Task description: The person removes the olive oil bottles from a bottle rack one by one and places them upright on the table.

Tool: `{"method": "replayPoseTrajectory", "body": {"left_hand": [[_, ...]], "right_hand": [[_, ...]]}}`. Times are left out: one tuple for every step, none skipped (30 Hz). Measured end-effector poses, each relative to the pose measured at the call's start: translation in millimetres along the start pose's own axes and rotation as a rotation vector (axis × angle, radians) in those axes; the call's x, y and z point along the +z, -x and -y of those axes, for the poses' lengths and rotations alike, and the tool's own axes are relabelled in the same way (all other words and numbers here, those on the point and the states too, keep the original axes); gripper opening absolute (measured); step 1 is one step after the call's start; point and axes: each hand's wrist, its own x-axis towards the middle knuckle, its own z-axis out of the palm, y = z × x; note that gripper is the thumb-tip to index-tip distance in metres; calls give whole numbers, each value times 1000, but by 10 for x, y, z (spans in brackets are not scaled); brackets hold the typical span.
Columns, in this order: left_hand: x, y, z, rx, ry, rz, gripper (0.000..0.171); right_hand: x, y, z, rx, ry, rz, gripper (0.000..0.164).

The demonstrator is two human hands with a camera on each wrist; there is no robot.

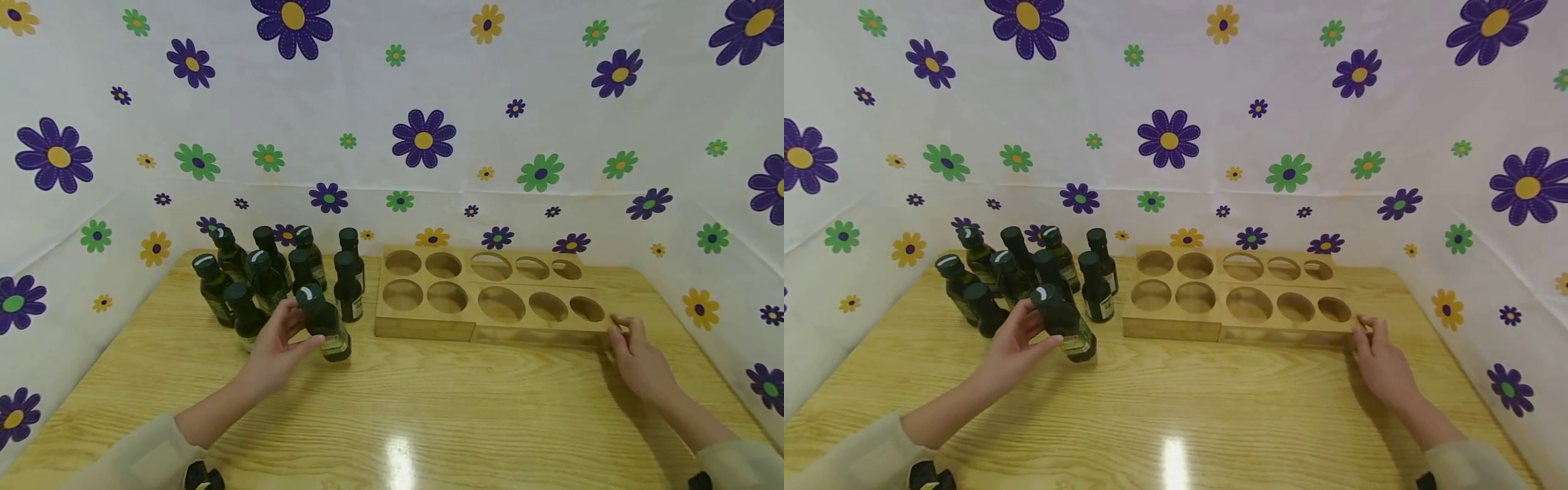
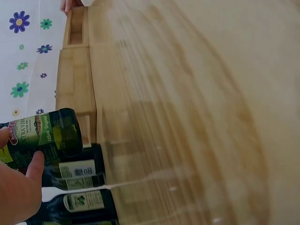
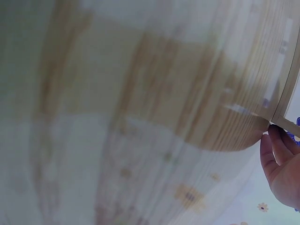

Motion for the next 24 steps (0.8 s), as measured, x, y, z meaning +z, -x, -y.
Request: {"method": "replayPoseTrajectory", "body": {"left_hand": [[-27, 9, 14, -2, -12, -8, 48], [-53, 15, 28, -7, -24, -17, 49], [-78, 18, 44, -11, -39, -25, 50], [-102, 18, 56, -17, -54, -33, 50], [-124, 16, 66, -24, -66, -41, 50], [-143, 14, 74, -31, -80, -48, 51], [-160, 11, 81, -41, -89, -53, 52], [-173, 8, 84, -48, -101, -59, 52], [-185, 4, 87, -53, -105, -61, 52], [-191, -1, 83, -56, -112, -63, 52], [-195, -6, 79, -60, -117, -66, 53], [-197, -10, 75, -60, -127, -70, 53], [-199, -14, 71, -60, -130, -72, 52], [-199, -17, 69, -58, -135, -75, 52], [-200, -21, 72, -55, -139, -76, 52], [-199, -24, 74, -52, -146, -77, 52], [-199, -27, 80, -54, -147, -78, 52], [-201, -30, 88, -54, -151, -79, 53], [-200, -34, 94, -57, -155, -79, 53], [-201, -38, 103, -60, -164, -80, 53], [-202, -40, 110, -65, -170, -81, 54], [-202, -42, 115, -70, -177, -83, 55], [-203, -44, 121, -76, -183, -86, 55], [-203, -43, 124, -80, -191, -88, 55]], "right_hand": [[1, 0, 2, 3, -3, 6, 41], [2, -1, 2, 5, -3, 8, 41], [3, -5, -1, 4, -2, 10, 41], [4, -6, -3, 6, -1, 12, 41], [5, -7, -5, 5, -1, 12, 41], [6, -8, -6, 5, 1, 11, 41], [7, -8, -6, 5, 1, 11, 41], [7, -10, -8, 3, 4, 7, 40], [7, -11, -7, 4, 4, 6, 41], [8, -9, -8, 5, 4, 4, 41], [8, -10, -9, 6, 4, 3, 42], [8, -13, -12, 6, 4, 2, 42], [8, -12, -13, 6, 4, 0, 42], [8, -14, -16, 5, 6, -2, 42], [9, -12, -15, 6, 5, -3, 42], [9, -11, -16, 5, 6, -7, 42], [10, -9, -16, 4, 7, -9, 41], [11, -6, -14, 3, 8, -13, 41], [12, -3, -11, 4, 8, -15, 41], [12, -5, -10, 5, 4, -13, 41], [12, -5, -7, 6, 2, -14, 41], [12, -7, -6, 8, 0, -13, 42], [11, -10, -6, 8, 0, -13, 42], [11, -9, -4, 11, -3, -10, 42]]}}
